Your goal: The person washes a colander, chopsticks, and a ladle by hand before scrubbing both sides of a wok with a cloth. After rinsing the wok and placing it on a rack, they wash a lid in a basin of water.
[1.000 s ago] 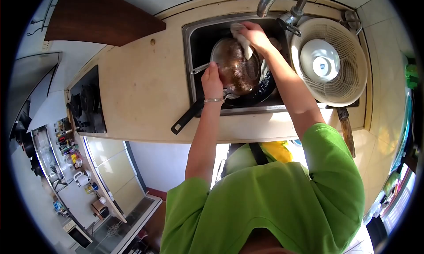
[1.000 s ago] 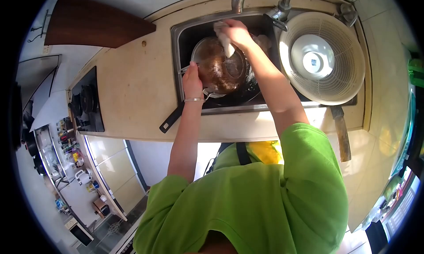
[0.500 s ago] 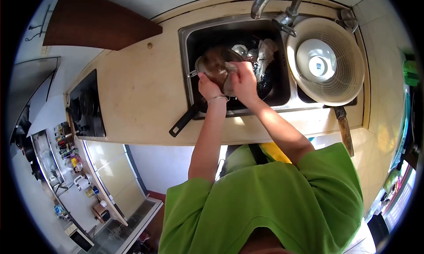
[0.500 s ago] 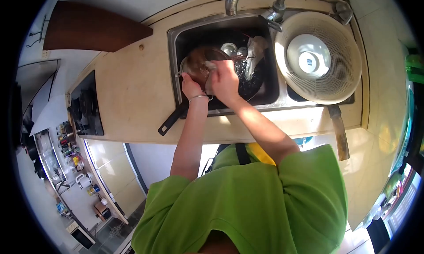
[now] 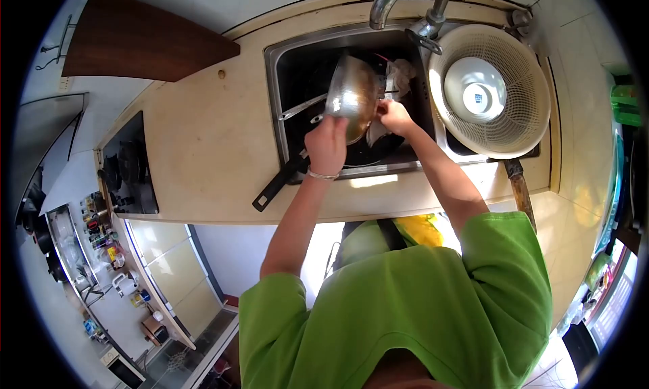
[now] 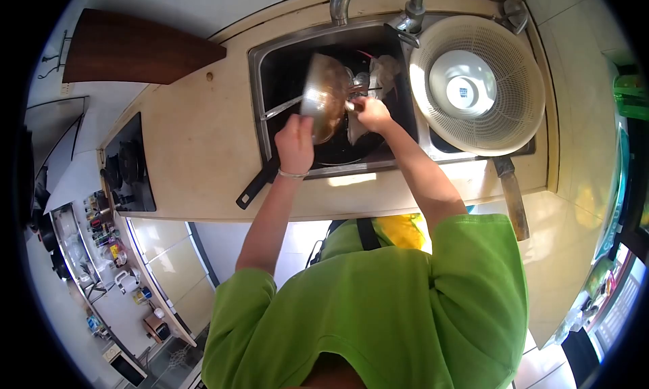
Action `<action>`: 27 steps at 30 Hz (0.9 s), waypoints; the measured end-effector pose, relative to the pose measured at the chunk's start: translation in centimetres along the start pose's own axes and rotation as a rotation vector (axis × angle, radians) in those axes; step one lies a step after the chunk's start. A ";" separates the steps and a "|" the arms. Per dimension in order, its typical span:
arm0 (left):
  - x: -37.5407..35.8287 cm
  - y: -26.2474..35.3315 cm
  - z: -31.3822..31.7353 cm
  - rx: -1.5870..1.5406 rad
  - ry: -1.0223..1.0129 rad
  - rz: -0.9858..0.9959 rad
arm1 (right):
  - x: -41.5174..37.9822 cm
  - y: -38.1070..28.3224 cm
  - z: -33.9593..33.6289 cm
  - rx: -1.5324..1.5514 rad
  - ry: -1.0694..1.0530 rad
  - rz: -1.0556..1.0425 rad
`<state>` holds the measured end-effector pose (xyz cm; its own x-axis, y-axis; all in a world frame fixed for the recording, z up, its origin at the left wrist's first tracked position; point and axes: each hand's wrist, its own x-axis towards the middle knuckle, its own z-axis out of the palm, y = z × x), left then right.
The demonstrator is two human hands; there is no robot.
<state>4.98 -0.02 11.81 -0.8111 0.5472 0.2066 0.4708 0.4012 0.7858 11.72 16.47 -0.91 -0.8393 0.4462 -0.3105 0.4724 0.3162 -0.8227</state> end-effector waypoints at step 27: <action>-1.4 -8.1 7.9 0.359 -0.939 0.457 | -1.4 0.5 -3.7 -0.244 0.225 0.329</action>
<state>5.03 1.76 0.53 -0.0201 0.9775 -0.2097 0.8557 0.1254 0.5020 14.08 19.10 0.86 -0.5678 0.7179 -0.4029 0.7759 0.3032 -0.5532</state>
